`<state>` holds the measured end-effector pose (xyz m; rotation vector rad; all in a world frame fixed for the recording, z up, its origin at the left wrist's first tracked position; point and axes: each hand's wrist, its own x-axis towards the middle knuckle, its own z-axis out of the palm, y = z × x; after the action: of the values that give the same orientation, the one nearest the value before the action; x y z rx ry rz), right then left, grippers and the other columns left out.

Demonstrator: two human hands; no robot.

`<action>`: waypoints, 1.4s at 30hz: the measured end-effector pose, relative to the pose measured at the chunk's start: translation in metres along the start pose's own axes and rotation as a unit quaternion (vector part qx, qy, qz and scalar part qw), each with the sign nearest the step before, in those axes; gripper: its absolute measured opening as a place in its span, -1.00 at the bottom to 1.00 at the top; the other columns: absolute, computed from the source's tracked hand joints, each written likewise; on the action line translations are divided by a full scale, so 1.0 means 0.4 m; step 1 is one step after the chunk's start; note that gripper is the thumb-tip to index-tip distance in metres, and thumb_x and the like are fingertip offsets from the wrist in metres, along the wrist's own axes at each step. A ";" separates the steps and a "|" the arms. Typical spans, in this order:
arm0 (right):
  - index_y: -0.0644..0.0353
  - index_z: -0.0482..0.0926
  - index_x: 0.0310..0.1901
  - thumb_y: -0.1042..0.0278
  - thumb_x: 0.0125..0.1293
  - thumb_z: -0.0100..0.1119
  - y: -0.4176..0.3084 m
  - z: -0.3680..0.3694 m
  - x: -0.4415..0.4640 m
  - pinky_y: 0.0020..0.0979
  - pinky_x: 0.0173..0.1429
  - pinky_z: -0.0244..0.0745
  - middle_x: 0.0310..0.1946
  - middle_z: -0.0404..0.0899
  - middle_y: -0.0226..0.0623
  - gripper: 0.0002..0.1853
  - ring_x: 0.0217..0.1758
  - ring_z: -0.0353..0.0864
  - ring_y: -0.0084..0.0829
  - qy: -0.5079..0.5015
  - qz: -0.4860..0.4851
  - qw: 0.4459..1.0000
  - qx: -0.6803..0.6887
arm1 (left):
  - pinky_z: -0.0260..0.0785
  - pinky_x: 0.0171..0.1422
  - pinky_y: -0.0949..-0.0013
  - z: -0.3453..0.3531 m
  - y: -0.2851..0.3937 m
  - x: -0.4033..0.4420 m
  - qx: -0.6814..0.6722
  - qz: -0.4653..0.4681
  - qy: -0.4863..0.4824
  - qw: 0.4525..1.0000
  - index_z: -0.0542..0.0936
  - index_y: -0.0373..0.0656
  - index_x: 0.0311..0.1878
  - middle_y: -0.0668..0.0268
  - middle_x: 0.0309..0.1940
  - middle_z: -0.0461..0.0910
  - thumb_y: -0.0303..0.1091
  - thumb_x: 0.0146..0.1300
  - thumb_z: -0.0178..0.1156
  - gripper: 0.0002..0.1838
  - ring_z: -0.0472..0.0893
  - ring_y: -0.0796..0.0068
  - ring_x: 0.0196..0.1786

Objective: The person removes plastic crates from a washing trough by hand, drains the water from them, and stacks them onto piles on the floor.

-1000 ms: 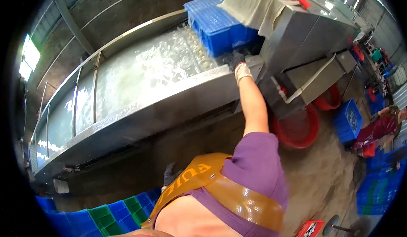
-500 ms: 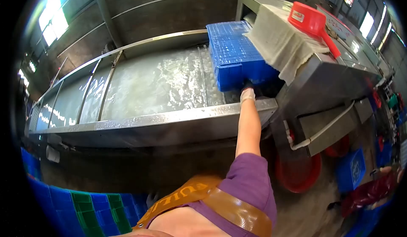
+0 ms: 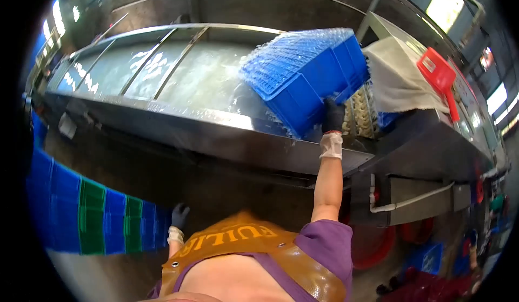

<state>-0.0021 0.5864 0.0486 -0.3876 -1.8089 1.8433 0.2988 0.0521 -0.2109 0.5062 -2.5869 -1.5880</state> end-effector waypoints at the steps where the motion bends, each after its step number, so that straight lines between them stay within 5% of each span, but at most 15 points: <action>1: 0.24 0.50 -0.16 0.34 0.01 0.26 -0.075 0.039 -0.044 -0.32 -0.25 0.48 -0.39 0.56 -0.28 -0.67 -0.36 0.57 -0.37 -0.023 -0.012 0.998 0.055 | 0.42 0.00 0.36 0.003 -0.052 0.027 -0.036 0.017 0.004 0.999 0.51 -0.30 -0.04 0.14 -0.21 0.60 -0.32 0.10 0.28 -0.62 0.58 0.37 -0.15; 6: 0.26 0.49 -0.23 0.58 -0.13 0.26 -0.197 0.245 -0.205 -0.43 -0.29 0.51 -0.41 0.58 -0.30 -0.67 -0.37 0.58 -0.43 -0.216 -0.122 0.964 0.095 | 0.39 0.09 0.37 -0.097 0.170 0.016 -0.100 0.031 0.046 0.993 0.47 -0.27 0.06 0.17 -0.09 0.56 -0.35 0.07 0.29 -0.54 0.54 0.42 -0.03; 9: 0.23 0.49 -0.35 0.57 -0.13 0.23 -0.228 0.345 -0.300 -0.41 -0.31 0.51 -0.46 0.57 -0.34 -0.77 -0.38 0.58 -0.49 -0.229 -0.234 0.944 -0.051 | 0.34 0.16 0.36 -0.182 0.319 -0.006 -0.122 0.036 0.072 0.989 0.35 -0.26 0.18 0.15 0.05 0.46 -0.36 0.04 0.32 -0.38 0.47 0.38 0.10; 12: 0.26 0.42 -0.22 0.38 -0.22 0.31 -0.251 0.400 -0.368 -0.32 -0.40 0.46 -0.54 0.51 -0.14 -0.56 -0.50 0.55 -0.21 -0.210 -0.494 0.822 -0.188 | 0.22 0.29 0.28 -0.263 0.480 0.008 -0.054 0.222 0.198 0.953 0.19 -0.25 0.29 0.10 0.20 0.28 -0.29 -0.04 0.39 -0.16 0.33 0.24 0.23; 15: 0.25 0.41 -0.19 0.30 -0.27 0.32 -0.236 0.457 -0.474 -0.19 -0.41 0.42 -0.55 0.44 -0.13 -0.49 -0.48 0.50 -0.12 -0.278 -0.515 0.777 -0.233 | 0.16 0.33 0.21 -0.348 0.653 0.012 0.105 0.351 0.310 0.877 0.19 -0.24 0.28 0.06 0.19 0.27 -0.17 -0.11 0.44 -0.10 0.30 0.12 0.25; 20: 0.12 0.46 -0.27 0.33 -0.22 0.25 -0.276 0.509 -0.598 -0.20 -0.37 0.42 -0.52 0.47 -0.22 -0.64 -0.45 0.49 -0.12 -0.393 -0.611 0.661 -0.187 | 0.23 0.26 0.14 -0.214 0.542 0.111 -0.084 0.269 0.301 0.911 0.20 -0.23 0.26 0.05 0.12 0.33 -0.14 -0.18 0.48 -0.06 0.38 0.12 0.16; 22: 0.11 0.46 -0.23 0.25 -0.25 0.34 -0.285 0.520 -0.606 -0.24 -0.14 0.45 -0.39 0.51 -0.22 -0.55 -0.28 0.52 -0.12 -0.394 -0.630 0.641 -0.195 | 0.25 0.24 0.13 -0.193 0.517 0.093 -0.133 0.252 0.301 0.910 0.18 -0.23 0.27 0.05 0.11 0.35 -0.17 -0.22 0.50 -0.03 0.40 0.16 0.14; 24: 0.16 0.42 0.01 0.18 -0.35 0.49 -0.330 0.472 -0.617 -0.19 0.13 0.37 -0.05 0.48 -0.13 -0.24 0.00 0.48 -0.12 -0.340 -0.663 0.645 -0.171 | 0.25 0.24 0.14 -0.204 0.575 0.028 -0.111 0.248 0.311 0.911 0.17 -0.23 0.28 0.06 0.11 0.35 -0.21 -0.26 0.52 0.01 0.39 0.23 0.16; 26: 0.14 0.22 0.27 0.10 -0.34 0.54 -0.205 0.422 -0.533 -0.20 0.29 0.25 0.21 0.27 -0.06 0.04 0.23 0.33 -0.13 -0.214 -0.575 0.779 -0.130 | 0.22 0.26 0.15 -0.200 0.559 0.033 -0.100 0.233 0.352 0.901 0.18 -0.24 0.27 0.03 0.12 0.33 -0.20 -0.26 0.51 0.00 0.36 0.17 0.19; 28: 0.10 -0.04 0.39 0.09 -0.25 0.54 -0.085 0.366 -0.484 -0.19 0.31 0.21 0.30 0.14 -0.06 0.19 0.30 0.23 -0.12 -0.300 -0.270 0.915 -0.016 | 0.20 0.29 0.12 -0.212 0.575 0.045 -0.014 0.224 0.354 0.908 0.20 -0.25 0.27 0.00 0.17 0.30 -0.10 -0.28 0.51 0.02 0.33 0.11 0.22; 29: 0.11 -0.14 0.41 0.16 -0.18 0.52 0.018 0.376 -0.438 -0.19 0.28 0.23 0.33 0.08 -0.05 0.19 0.27 0.24 -0.13 -0.343 -0.195 0.917 -0.064 | 0.18 0.30 0.13 -0.239 0.614 0.044 0.054 0.218 0.347 0.911 0.21 -0.26 0.27 -0.02 0.17 0.28 -0.06 -0.26 0.49 0.01 0.32 0.05 0.22; 30: 0.11 -0.12 0.40 0.28 -0.08 0.46 0.164 0.416 -0.419 -0.16 0.23 0.29 0.31 0.12 -0.08 0.09 0.22 0.29 -0.15 -0.374 -0.132 0.916 0.065 | 0.18 0.30 0.13 -0.256 0.662 0.034 0.059 0.215 0.352 0.909 0.21 -0.26 0.27 -0.02 0.17 0.28 -0.06 -0.26 0.49 0.01 0.32 0.05 0.22; 32: 0.13 -0.09 0.39 0.40 0.06 0.30 0.134 0.413 -0.521 -0.13 0.23 0.29 0.28 0.13 -0.09 -0.08 0.21 0.28 -0.17 -0.442 0.017 0.888 0.123 | 0.18 0.30 0.11 -0.283 0.770 0.032 0.117 0.234 0.319 0.911 0.21 -0.26 0.27 -0.02 0.14 0.30 0.00 -0.24 0.46 0.01 0.33 0.01 0.19; 38: 0.10 -0.08 0.38 0.42 0.22 0.08 0.034 0.502 -0.629 -0.18 0.24 0.28 0.26 0.14 -0.14 -0.25 0.22 0.26 -0.25 -0.367 0.068 0.861 0.345 | 0.30 0.04 0.02 -0.388 1.019 0.060 0.309 0.344 0.308 0.831 0.26 -0.06 0.21 0.07 -0.07 0.33 -0.09 -0.33 0.43 -0.07 0.39 0.03 0.02; 42: 0.04 -0.10 0.39 0.39 0.30 0.04 -0.162 0.626 -0.653 -0.19 0.22 0.32 0.28 0.11 -0.15 -0.29 0.23 0.27 -0.20 -0.356 0.061 0.858 0.367 | 0.32 0.04 0.03 -0.524 1.186 0.042 0.347 0.418 0.338 0.768 0.26 -0.06 0.21 0.08 -0.07 0.32 -0.10 -0.32 0.42 -0.09 0.39 0.06 0.00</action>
<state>0.0868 0.2318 0.0881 0.5504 -1.2827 2.8184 0.2145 0.0638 0.3008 -0.0975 -2.1656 -0.0876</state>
